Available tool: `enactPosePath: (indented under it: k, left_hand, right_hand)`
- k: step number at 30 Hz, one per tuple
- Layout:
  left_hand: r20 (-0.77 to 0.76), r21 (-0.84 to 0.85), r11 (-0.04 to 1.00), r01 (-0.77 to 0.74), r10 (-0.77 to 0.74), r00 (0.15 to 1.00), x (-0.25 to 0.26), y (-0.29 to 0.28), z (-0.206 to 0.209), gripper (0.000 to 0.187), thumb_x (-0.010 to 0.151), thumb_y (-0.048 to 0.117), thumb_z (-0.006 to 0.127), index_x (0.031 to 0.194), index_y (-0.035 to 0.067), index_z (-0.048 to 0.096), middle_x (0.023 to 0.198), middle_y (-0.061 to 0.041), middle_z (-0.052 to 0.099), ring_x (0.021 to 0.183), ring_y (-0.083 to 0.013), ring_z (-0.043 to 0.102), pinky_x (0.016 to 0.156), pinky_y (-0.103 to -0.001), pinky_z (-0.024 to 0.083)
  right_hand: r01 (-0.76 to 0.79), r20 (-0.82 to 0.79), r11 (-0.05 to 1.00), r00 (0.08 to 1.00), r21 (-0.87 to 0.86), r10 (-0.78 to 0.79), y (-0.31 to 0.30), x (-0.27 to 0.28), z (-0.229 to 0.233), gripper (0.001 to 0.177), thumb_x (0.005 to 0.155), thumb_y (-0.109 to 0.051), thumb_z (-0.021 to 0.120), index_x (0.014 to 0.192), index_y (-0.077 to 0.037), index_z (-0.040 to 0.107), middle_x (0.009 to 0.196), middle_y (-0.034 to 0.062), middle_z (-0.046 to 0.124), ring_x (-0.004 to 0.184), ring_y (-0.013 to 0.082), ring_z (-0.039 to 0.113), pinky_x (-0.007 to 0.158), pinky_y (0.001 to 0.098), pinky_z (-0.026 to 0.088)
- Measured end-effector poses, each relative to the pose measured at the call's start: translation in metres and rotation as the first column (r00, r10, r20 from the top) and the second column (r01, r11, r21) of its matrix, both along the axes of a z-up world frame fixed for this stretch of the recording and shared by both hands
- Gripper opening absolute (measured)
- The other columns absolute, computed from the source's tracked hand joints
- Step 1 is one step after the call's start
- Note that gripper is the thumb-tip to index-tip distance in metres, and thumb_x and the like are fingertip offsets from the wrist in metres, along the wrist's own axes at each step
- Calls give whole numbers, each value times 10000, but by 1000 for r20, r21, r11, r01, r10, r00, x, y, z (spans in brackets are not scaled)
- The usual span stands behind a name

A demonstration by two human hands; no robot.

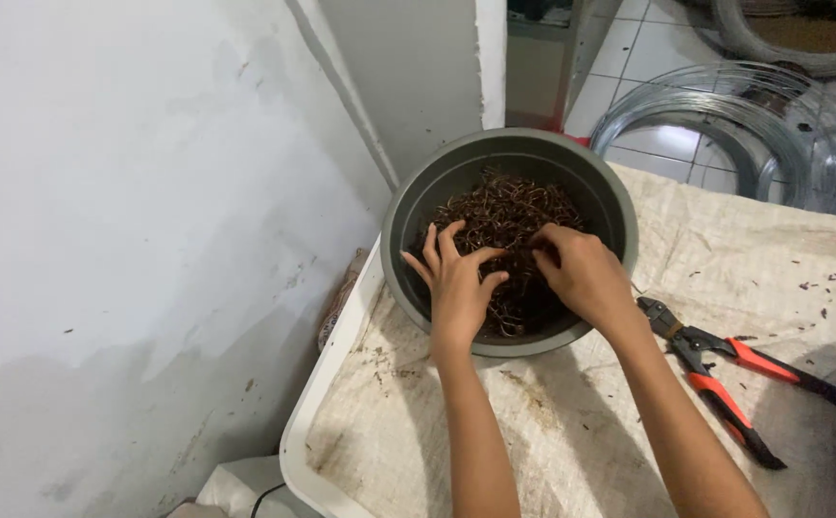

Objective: Cutting small wires with pliers and placing them in a bowl

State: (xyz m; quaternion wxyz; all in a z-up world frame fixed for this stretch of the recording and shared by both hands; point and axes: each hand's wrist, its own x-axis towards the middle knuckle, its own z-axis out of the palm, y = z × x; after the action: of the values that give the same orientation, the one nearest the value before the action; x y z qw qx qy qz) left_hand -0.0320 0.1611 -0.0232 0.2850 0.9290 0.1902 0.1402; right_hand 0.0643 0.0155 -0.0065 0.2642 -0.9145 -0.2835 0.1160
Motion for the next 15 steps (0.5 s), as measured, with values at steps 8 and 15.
enactPosePath:
  k: [8,15]
  left_hand:
    - [123,-49,997,60,-54,991,6,-9,3,237,868,217,781,1101,198,748,1411,-118,411,1456,-489,178,1078,-810,-74]
    - [197,-83,995,47,-30,980,3,-10,13,222,883,194,781,1100,189,736,1398,-105,409,1460,-471,182,1106,-785,-55]
  right_hand:
    - [32,39,913,998,407,-52,-9,-4,0,147,940,-67,711,1081,-41,745,940,177,750,926,382,724,761,446,599]
    - [14,102,836,991,549,-84,-16,-1,-19,143,911,-91,773,1050,-97,743,887,128,720,871,312,716,704,394,573]
